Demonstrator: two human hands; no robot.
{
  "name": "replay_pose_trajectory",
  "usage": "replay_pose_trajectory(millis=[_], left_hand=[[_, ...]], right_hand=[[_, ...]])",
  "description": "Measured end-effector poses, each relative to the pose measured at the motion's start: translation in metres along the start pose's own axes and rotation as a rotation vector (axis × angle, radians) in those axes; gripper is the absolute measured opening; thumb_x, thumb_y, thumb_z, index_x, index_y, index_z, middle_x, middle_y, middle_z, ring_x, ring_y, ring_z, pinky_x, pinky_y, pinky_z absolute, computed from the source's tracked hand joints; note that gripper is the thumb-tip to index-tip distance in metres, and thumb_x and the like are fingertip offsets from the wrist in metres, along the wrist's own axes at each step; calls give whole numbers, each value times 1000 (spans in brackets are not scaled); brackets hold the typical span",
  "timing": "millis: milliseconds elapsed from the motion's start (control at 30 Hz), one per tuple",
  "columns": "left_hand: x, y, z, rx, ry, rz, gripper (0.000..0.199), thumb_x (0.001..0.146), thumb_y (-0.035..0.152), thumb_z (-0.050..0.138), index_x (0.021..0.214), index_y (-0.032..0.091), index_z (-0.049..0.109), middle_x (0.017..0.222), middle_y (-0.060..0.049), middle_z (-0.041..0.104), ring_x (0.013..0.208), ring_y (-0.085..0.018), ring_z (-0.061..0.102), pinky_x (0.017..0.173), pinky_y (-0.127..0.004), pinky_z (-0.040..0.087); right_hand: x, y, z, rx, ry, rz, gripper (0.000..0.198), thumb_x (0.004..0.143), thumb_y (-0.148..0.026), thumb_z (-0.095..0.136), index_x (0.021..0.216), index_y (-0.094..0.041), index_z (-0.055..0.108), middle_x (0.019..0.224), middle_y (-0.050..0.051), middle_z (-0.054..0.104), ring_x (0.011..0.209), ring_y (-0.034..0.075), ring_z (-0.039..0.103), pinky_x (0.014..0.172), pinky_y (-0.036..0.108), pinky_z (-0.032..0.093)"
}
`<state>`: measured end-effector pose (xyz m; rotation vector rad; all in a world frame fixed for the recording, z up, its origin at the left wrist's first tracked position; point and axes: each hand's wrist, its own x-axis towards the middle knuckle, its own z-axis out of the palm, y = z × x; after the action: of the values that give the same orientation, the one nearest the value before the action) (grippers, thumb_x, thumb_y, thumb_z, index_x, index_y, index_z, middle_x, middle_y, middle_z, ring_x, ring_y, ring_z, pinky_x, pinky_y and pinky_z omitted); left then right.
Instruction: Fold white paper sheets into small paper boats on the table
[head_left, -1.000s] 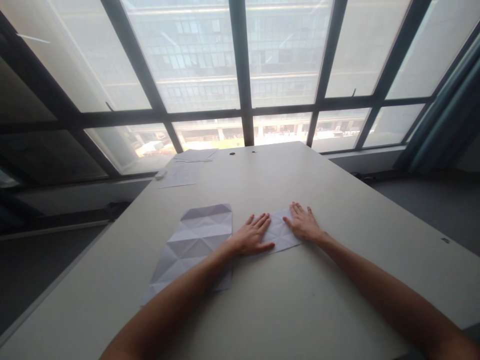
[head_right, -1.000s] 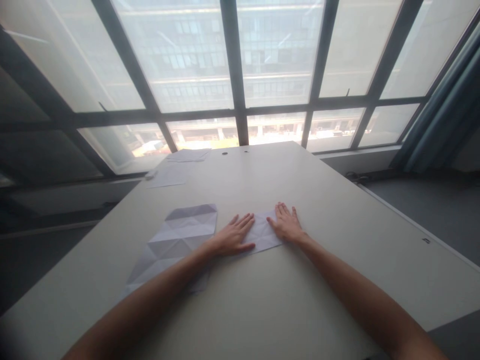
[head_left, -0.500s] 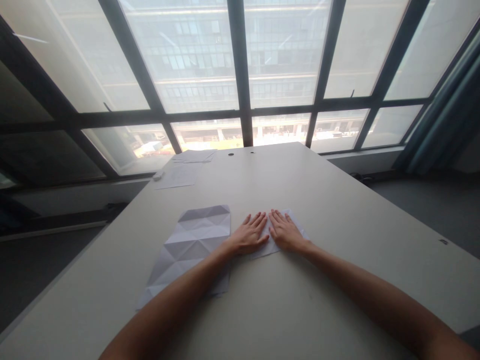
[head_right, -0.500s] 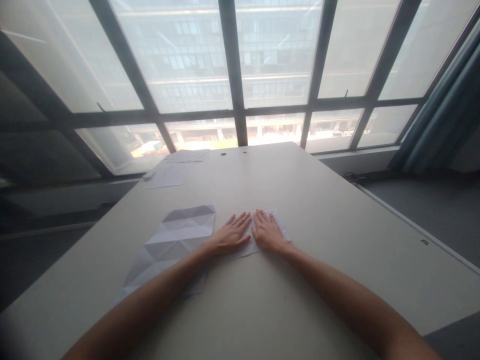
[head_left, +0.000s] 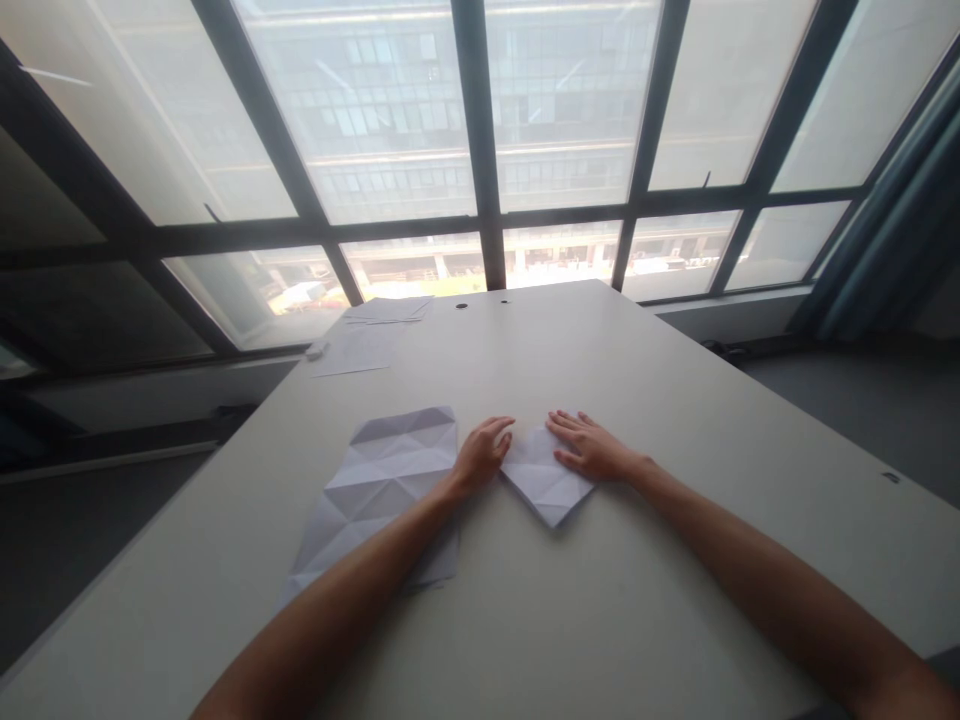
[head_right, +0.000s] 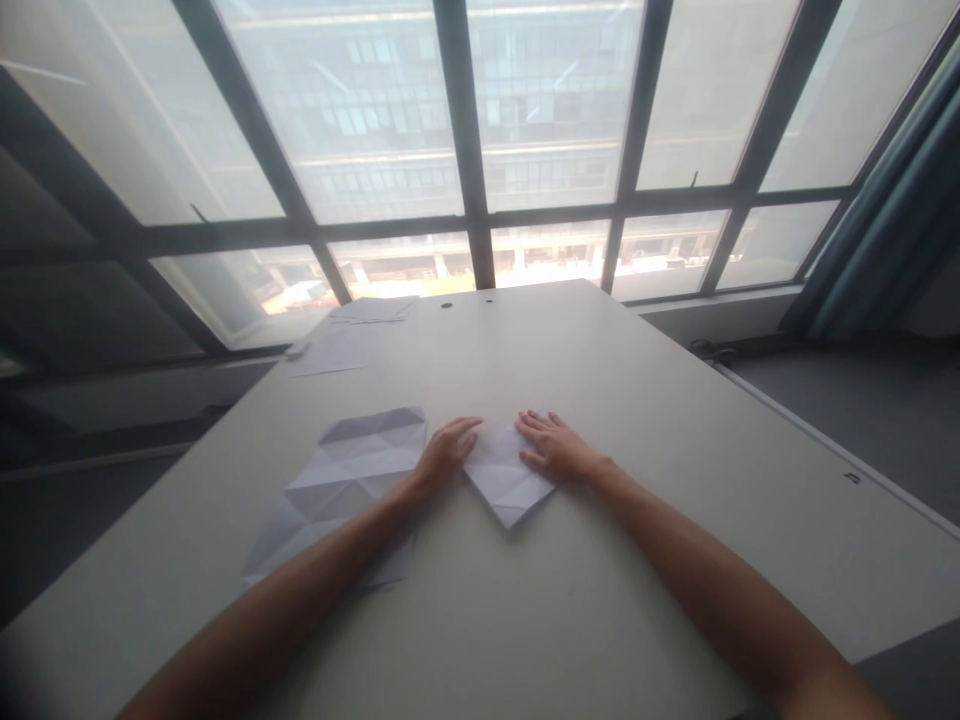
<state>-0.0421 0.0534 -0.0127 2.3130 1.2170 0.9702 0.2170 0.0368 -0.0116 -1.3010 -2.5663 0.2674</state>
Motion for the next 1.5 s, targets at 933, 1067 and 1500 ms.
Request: replay_pose_trajectory(millis=[933, 1067, 1500], left_hand=[[-4, 2, -11, 304, -467, 154, 72, 91, 58, 47, 149, 18, 34, 158, -11, 27, 147, -27, 17, 120, -45, 12], [0, 0, -11, 259, -481, 103, 76, 88, 60, 53, 149, 19, 36, 156, -10, 31, 145, -26, 24, 119, -45, 14], [2, -1, -12, -87, -99, 29, 25, 83, 41, 68, 94, 21, 76, 99, -7, 74, 93, -23, 66, 90, -37, 48]], right_hand=[[-4, 3, -9, 97, -122, -50, 84, 88, -64, 48, 154, -20, 20, 159, 8, 19, 147, 26, 15, 120, 44, 2], [-3, 2, -9, 133, -116, -34, 83, 87, -62, 53, 153, -21, 24, 158, 9, 22, 147, 26, 17, 120, 45, 3], [2, 7, 10, 433, 266, -40, 23, 86, -34, 63, 103, -24, 73, 114, 10, 71, 114, 28, 63, 108, 52, 32]])
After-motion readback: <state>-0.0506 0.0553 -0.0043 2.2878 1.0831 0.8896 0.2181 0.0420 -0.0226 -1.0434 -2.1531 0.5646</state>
